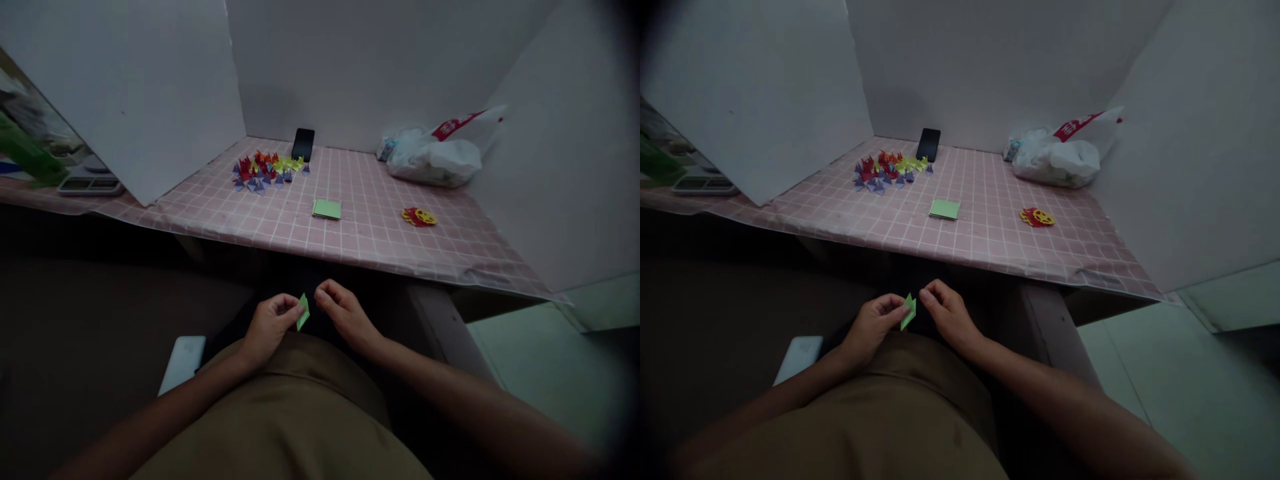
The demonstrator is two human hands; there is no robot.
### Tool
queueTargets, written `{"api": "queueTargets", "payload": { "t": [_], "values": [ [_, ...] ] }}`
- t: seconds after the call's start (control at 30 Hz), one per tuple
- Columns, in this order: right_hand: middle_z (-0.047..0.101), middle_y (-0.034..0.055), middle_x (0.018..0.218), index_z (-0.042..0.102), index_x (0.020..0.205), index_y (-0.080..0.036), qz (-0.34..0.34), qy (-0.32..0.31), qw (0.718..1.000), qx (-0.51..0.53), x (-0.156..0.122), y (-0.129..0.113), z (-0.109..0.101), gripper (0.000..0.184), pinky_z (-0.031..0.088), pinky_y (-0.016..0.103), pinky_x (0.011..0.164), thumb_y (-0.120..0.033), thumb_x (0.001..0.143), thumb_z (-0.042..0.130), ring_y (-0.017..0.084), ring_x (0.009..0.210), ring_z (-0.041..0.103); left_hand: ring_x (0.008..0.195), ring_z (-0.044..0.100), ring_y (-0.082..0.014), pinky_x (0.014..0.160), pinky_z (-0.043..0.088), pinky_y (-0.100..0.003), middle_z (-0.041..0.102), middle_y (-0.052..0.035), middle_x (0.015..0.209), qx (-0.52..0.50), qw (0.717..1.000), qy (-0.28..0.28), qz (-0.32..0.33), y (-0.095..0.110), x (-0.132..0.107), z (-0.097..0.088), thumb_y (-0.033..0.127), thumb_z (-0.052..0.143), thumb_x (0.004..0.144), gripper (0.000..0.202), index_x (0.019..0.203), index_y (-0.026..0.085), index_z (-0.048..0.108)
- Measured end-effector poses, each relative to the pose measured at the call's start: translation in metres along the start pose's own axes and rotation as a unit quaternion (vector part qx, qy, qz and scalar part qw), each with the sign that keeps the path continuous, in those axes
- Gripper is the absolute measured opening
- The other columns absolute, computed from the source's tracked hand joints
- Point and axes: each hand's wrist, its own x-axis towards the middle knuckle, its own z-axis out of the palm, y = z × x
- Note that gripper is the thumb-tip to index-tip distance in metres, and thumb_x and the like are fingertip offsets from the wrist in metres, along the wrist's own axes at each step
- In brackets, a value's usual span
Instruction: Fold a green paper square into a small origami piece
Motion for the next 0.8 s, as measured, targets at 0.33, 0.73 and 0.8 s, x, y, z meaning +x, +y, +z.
{"api": "queueTargets", "payload": {
  "t": [0.33, 0.73, 0.8],
  "values": [
    [0.051, -0.0033, 0.063, 0.055, 0.069, -0.017, 0.098, -0.075, 0.987, 0.098, -0.0052, 0.0038, 0.0100, 0.030, 0.032, 0.025, 0.057, -0.043, 0.078, 0.067, 0.010, 0.057, 0.044, 0.067, 0.058, -0.0139, 0.064, 0.046, -0.026, 0.065, -0.0006, 0.073, -0.010, 0.999, 0.017, 0.050, 0.0001, 0.0011, -0.0007, 0.029, 0.072, 0.071, 0.016, 0.077, 0.015, 0.065],
    [0.055, -0.0022, 0.067, 0.056, 0.074, -0.017, 0.090, -0.106, 0.984, 0.114, -0.0051, 0.0026, 0.0085, 0.027, 0.036, 0.025, 0.058, -0.042, 0.080, 0.066, 0.011, 0.060, 0.047, 0.065, 0.057, -0.0120, 0.063, 0.045, -0.025, 0.061, 0.0013, 0.070, 0.021, 0.997, 0.019, 0.070, -0.0012, 0.0015, -0.0033, 0.029, 0.071, 0.073, 0.018, 0.073, 0.016, 0.058],
    [0.056, -0.0016, 0.069, 0.056, 0.075, -0.017, 0.086, -0.107, 0.983, 0.122, -0.0049, 0.0046, 0.0087, 0.027, 0.037, 0.025, 0.059, -0.042, 0.081, 0.065, 0.011, 0.060, 0.048, 0.065, 0.056, -0.0111, 0.062, 0.045, -0.024, 0.060, 0.0023, 0.071, 0.011, 0.997, 0.019, 0.071, -0.0020, 0.0019, -0.0030, 0.027, 0.071, 0.073, 0.019, 0.075, 0.017, 0.056]
  ]
}}
